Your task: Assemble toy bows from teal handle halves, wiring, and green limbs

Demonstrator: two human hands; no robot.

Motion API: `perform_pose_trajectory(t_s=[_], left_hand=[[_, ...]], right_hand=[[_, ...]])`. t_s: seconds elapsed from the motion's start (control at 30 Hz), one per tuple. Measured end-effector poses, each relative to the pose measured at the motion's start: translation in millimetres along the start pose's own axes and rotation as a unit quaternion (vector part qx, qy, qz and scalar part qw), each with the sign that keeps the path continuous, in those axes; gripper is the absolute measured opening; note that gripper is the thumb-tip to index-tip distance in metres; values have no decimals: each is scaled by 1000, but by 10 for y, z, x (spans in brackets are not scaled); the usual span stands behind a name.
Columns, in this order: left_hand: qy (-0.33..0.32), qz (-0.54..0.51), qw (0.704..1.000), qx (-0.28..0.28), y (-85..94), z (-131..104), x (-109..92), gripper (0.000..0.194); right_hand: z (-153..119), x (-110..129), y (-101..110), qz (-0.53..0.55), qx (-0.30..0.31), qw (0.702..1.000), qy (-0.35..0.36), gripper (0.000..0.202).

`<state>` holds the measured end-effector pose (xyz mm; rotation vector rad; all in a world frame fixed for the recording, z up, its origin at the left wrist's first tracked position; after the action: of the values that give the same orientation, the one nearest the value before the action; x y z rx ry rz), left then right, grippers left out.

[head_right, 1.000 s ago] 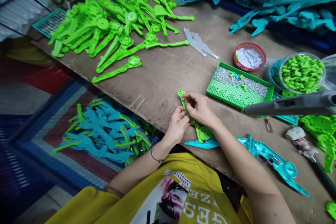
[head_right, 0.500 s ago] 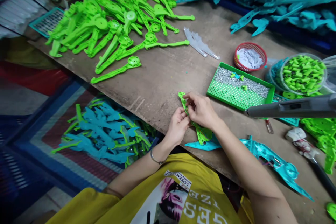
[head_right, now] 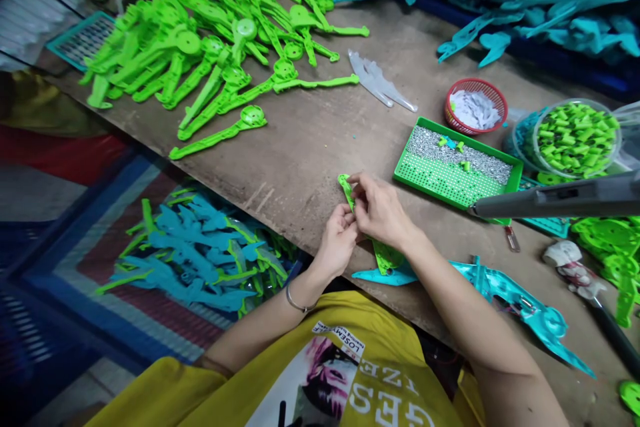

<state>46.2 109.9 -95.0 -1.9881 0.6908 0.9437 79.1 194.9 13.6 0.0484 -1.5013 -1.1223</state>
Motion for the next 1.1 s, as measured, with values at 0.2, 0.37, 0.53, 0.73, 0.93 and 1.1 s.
perform_pose_trajectory(t_s=[0.2,0.37,0.53,0.73,0.93,1.1], left_hand=[[3,5,1000,0,1,-5,0,27],[0,10,1000,-2,4,3,1,28],[0,23,1000,-11,21,1,-3,28],[-4,26,1000,-10,30,5,3,29],[-1,21,1000,1,-1,-4,-10,26],[9,3,1000,0,-20,-11,-31,26]], right_hand=[[-40,-58,8,4,-6,1000,-9,33],[-50,-6,-43,-55,10,998,14,32],[-66,49,-82,-103,24,994,35,28],[-46,23,-118,-113,40,992,34,24],[-14,-18,-41,-60,21,998,23,34],[-61,-73,-54,-61,24,998,6,32]])
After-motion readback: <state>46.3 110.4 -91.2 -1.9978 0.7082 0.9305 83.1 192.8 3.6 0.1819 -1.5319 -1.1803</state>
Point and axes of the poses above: each hand's wrist, its own z-axis towards the middle knuckle, its own y-axis out of the back of the hand, x = y × z, the point moved 9 cm from there along z, towards the middle knuckle, and after that the axes turned 2 degrees about z, right-handed, at the moved point
